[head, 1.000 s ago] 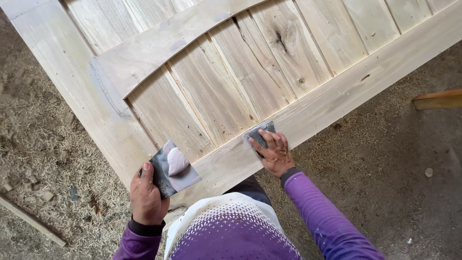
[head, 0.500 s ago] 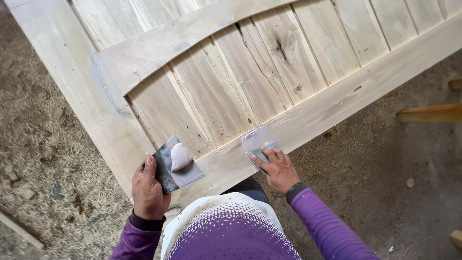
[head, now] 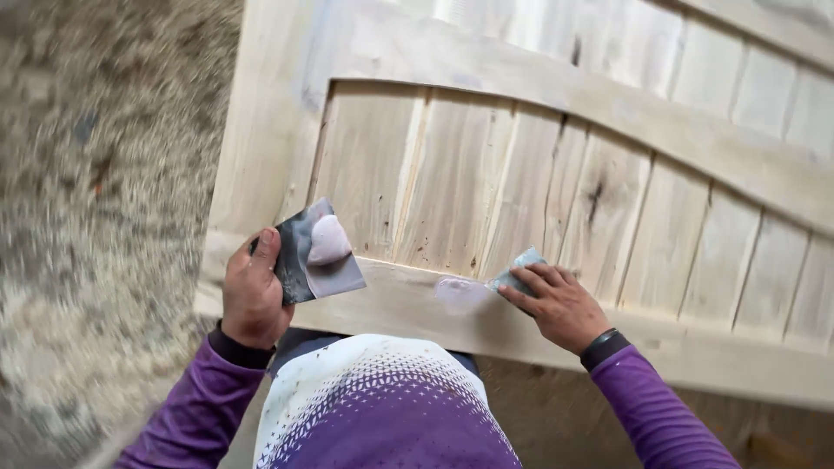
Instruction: Applying wood filler to a wooden door using a putty knife and smoothing it.
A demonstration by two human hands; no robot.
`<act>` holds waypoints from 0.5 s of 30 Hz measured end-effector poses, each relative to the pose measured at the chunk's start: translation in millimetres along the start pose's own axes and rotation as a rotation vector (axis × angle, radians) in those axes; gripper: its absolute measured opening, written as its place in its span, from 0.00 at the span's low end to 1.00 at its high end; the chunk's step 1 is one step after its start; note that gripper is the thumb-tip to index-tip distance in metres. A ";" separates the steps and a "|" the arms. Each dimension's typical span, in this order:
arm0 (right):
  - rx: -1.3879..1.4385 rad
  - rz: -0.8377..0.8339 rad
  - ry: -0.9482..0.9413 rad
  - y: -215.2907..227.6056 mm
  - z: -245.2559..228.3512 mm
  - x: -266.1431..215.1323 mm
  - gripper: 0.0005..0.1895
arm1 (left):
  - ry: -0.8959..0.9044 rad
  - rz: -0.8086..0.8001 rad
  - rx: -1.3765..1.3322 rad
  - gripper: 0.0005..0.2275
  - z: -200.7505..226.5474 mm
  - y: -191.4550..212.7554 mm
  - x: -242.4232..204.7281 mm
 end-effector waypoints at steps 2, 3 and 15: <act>-0.124 0.027 0.214 -2.2 27.7 24.9 0.31 | -0.084 0.096 -0.030 0.17 -11.7 -6.1 -27.8; -0.138 0.016 0.283 0.0 36.1 38.0 0.31 | -0.110 0.163 -0.037 0.17 -21.0 -9.7 -51.2; -0.220 0.163 1.089 27.5 -0.2 156.1 0.31 | -0.398 0.663 -0.324 0.15 -115.5 -65.4 -246.1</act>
Point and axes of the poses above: each hand's wrist, its own x-axis towards the middle knuckle, its own y-axis out of the back of the hand, z = x × y, the point moved 1 cm from there along x, towards the middle knuckle, and after that the axes turned 14 degrees about -y, right-handed, at the moved point
